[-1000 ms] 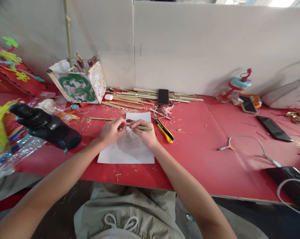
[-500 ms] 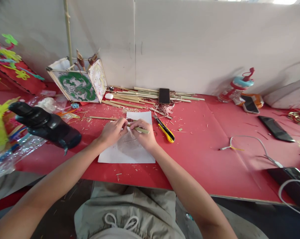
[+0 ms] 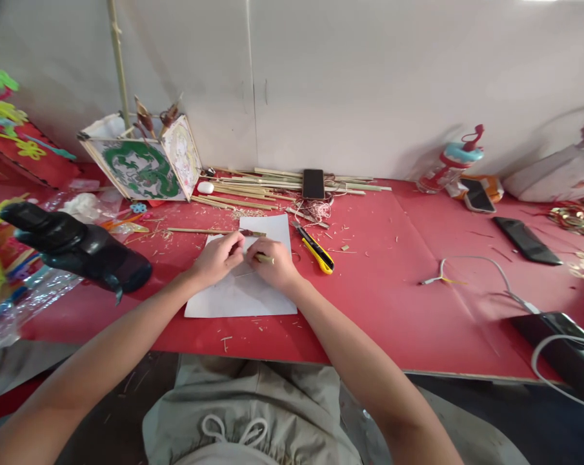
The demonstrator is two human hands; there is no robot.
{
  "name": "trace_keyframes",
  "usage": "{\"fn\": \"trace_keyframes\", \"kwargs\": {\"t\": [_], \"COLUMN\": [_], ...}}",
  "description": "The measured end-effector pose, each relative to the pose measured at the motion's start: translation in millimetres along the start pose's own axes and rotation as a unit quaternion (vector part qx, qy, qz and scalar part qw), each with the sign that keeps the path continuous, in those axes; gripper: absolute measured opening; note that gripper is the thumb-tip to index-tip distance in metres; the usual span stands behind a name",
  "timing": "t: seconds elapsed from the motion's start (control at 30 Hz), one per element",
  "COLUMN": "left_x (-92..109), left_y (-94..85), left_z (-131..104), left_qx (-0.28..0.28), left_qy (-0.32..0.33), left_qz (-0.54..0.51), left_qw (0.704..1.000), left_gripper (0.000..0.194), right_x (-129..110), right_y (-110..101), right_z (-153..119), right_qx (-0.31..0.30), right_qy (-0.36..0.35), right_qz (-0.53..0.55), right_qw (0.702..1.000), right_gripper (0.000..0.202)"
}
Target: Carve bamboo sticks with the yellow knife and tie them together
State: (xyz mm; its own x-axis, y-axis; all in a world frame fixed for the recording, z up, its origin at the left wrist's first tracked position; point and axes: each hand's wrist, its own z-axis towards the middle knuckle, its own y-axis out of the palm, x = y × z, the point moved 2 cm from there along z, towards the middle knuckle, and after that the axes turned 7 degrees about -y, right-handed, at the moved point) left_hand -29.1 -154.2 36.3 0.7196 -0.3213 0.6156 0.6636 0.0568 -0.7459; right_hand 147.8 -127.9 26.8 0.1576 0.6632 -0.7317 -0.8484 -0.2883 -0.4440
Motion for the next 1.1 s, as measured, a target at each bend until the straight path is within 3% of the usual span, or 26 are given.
{"fn": "trace_keyframes", "kwargs": {"t": [0.2,0.33,0.5,0.7,0.83,0.97,1.03,1.1], "left_x": [-3,-8,-7,-8,-9,-9,-9,-10], "left_y": [-9.2,-13.9,-14.3,-11.3,-5.7,-3.0,-2.8,-2.6], "left_z": [1,2,1,2,4,3,3,4], "left_qx": [0.067,0.085,0.084,0.065,-0.005,-0.062,-0.072,-0.071], "left_qy": [-0.028,-0.024,-0.006,-0.030,-0.022,-0.024,-0.031,-0.038], "left_qz": [-0.064,-0.053,-0.036,-0.001,0.084,0.114,0.110,0.110], "left_qw": [0.995,0.995,0.996,0.997,0.996,0.991,0.991,0.991], "left_gripper": [0.010,0.012,0.012,0.004,0.008,0.013,0.013,0.012], "right_x": [-1,1,6,3,-3,-13,-13,-7], "right_y": [-10,-13,-12,-9,-5,1,1,-4], "right_z": [3,3,2,1,0,0,1,2], "right_qx": [0.096,0.106,0.118,0.062,-0.009,-0.088,-0.097,-0.068], "right_qy": [0.047,0.119,0.150,0.121,0.065,-0.016,-0.016,0.033], "right_qz": [0.014,0.000,-0.004,-0.069,-0.101,-0.093,-0.089,-0.111], "right_qw": [0.994,0.987,0.982,0.988,0.993,0.992,0.991,0.991], "right_gripper": [0.012,0.008,0.019,0.016,0.005,0.012,0.010,0.009]}}
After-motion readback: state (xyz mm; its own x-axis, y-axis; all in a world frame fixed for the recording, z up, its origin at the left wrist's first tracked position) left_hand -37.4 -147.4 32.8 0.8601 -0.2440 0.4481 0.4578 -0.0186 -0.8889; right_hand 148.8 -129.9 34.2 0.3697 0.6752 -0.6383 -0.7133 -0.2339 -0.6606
